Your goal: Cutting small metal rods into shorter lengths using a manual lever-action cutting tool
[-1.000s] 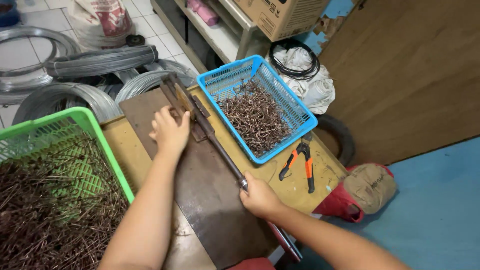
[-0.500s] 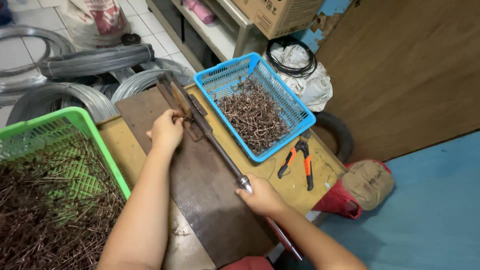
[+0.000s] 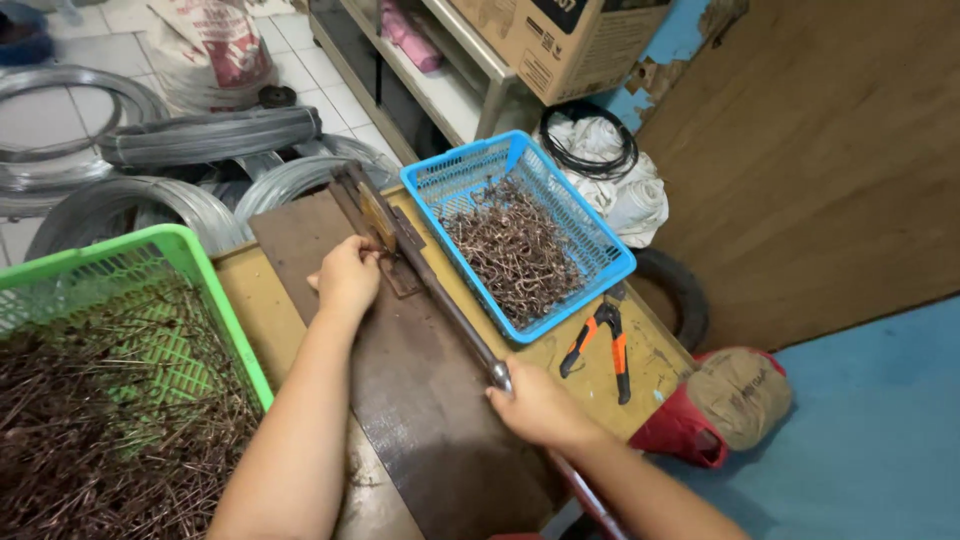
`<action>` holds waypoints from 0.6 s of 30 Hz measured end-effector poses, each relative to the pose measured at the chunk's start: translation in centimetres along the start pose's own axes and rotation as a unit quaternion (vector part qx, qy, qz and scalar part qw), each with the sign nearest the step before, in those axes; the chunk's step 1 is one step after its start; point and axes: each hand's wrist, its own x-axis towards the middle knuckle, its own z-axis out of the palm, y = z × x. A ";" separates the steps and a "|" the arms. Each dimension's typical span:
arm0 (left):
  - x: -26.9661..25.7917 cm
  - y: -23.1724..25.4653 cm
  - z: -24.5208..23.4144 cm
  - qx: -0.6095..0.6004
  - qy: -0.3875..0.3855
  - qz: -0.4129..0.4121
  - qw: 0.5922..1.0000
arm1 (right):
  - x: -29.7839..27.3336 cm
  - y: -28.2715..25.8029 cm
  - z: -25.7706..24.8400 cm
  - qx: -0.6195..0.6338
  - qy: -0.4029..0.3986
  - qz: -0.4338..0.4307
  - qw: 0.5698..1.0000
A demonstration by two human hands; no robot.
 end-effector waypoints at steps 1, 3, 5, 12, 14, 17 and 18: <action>0.0 0.2 -0.1 0.000 0.004 -0.002 1.000 | 1.3 1.1 1.5 -0.001 -0.001 -0.004 1.000; 0.1 0.6 0.0 0.014 -0.006 -0.006 1.000 | 4.0 3.6 4.5 0.021 0.053 -0.036 0.998; -0.3 0.9 0.1 0.013 -0.007 -0.009 1.000 | 4.5 4.5 5.8 0.027 0.059 -0.043 0.997; -0.5 1.3 -0.3 0.003 0.006 -0.002 1.000 | 5.3 5.4 7.0 0.041 0.093 -0.077 0.992; -0.6 1.2 -0.1 0.007 0.001 -0.005 1.000 | 5.1 5.4 6.9 0.044 0.088 -0.078 0.992; -0.5 1.6 -0.4 0.009 -0.017 -0.020 1.000 | 5.4 5.6 7.1 0.043 0.095 -0.087 0.991; -0.6 1.6 -0.5 0.005 -0.030 -0.035 0.999 | 5.5 5.8 7.4 0.039 0.103 -0.096 0.989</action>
